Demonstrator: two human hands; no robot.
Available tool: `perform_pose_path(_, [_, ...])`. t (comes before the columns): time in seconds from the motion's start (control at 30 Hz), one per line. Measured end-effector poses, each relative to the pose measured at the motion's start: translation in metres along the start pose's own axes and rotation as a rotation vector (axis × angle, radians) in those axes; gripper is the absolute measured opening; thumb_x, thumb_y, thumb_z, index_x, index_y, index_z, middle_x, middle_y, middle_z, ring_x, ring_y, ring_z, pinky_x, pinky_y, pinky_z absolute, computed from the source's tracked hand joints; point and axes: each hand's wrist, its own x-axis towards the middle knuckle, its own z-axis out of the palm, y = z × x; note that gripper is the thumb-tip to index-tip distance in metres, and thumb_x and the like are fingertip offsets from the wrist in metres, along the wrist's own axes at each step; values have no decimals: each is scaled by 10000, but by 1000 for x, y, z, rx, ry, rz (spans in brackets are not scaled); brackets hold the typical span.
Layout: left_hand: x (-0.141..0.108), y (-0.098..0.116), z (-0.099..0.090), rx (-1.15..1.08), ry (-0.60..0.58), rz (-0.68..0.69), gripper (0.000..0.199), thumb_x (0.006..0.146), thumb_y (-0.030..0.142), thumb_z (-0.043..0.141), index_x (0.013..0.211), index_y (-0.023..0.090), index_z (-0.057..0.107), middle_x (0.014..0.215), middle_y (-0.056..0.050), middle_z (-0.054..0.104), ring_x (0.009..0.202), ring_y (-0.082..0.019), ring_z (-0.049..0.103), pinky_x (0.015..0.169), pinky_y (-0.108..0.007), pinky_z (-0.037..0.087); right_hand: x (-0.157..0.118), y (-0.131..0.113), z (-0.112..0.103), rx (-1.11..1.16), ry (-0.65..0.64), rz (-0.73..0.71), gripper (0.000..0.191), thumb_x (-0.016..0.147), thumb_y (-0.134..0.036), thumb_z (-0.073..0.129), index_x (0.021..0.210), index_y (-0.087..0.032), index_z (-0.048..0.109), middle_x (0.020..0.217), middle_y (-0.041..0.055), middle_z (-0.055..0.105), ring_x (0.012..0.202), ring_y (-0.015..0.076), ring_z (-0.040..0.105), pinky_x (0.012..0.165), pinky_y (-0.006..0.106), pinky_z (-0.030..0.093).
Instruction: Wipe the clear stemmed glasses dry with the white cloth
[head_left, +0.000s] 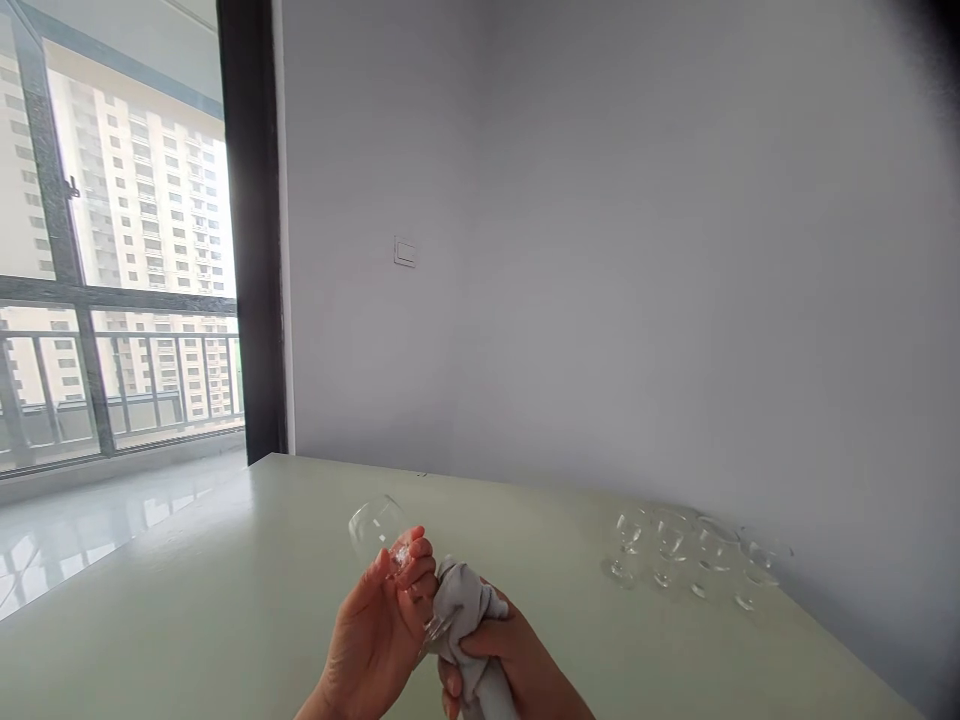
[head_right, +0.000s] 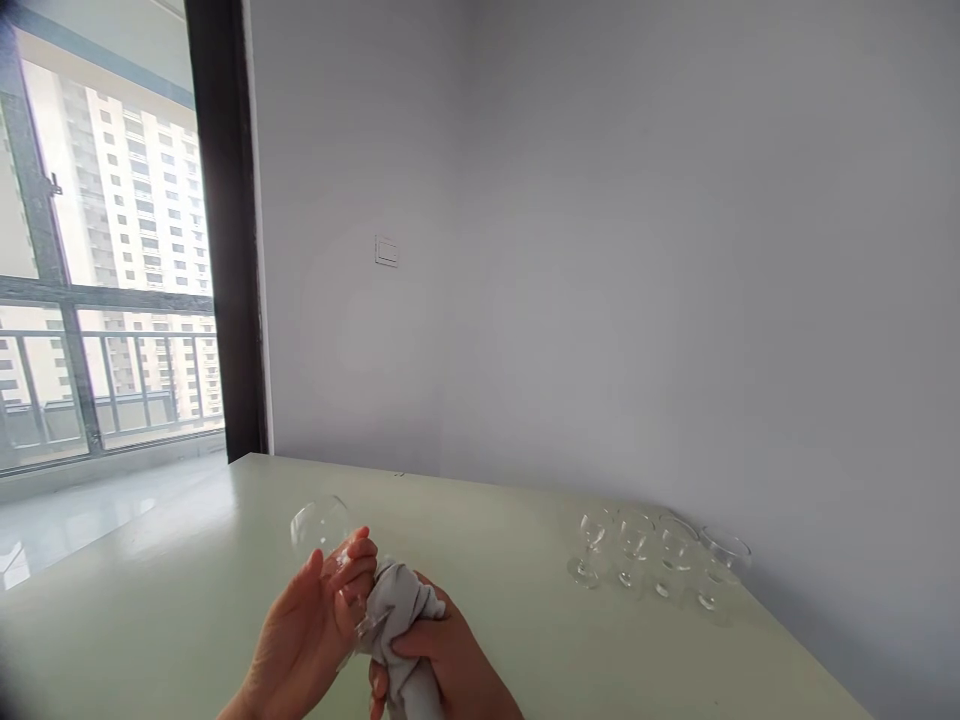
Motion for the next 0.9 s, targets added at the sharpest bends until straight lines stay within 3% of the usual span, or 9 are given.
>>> perform_pose_path(0.1, [5,2,0,33,49,59,207,841,89,478,1036,139,527,839,-26,542,659,-47,521,637,-124,502,7,17,1,9,57,-46,333,623,-239,648,923,-117,573,527,11,599,418,116,521,446,236,429])
perform_pose_path(0.23, [9,-3,-1,308,192,100,180,802,63,554,954,155,578,907,-33,561,734,-76,544,698,-185,489,11,20,-1,30,209,-108,309,609,-317,736,807,-124,598,446,-30,533,366,76,450,405,196,355])
perform_pose_path(0.33, [7,-7,-1,570,158,90,15,806,180,598,820,183,592,790,2,528,695,-92,506,664,-205,465,9,15,-6,122,247,-76,228,626,-290,737,715,-136,595,439,-44,505,380,60,434,425,188,344])
perform_pose_path(0.5, [6,-11,-1,652,174,144,111,769,237,655,740,194,557,680,45,451,598,-65,423,576,-176,403,10,18,-8,236,179,-42,279,656,-327,723,827,-119,651,451,-40,511,386,55,426,421,176,326])
perform_pose_path(0.67, [6,-10,-5,665,159,186,130,770,261,651,774,225,526,679,58,465,562,-60,412,532,-175,379,8,23,9,358,123,47,291,603,-390,722,722,-136,643,400,-57,462,371,51,406,406,164,291])
perform_pose_path(0.77, [3,-4,-6,795,70,209,129,769,274,647,791,233,527,694,51,505,587,-77,441,558,-193,402,4,21,21,385,123,124,292,587,-417,689,645,-141,612,378,-67,422,366,55,410,395,157,267])
perform_pose_path(0.9, [-3,0,-1,1006,60,348,179,719,302,692,801,232,550,722,37,564,630,-98,499,584,-201,430,3,19,28,407,192,167,314,561,-440,656,578,-136,581,316,-70,403,308,46,355,356,155,234])
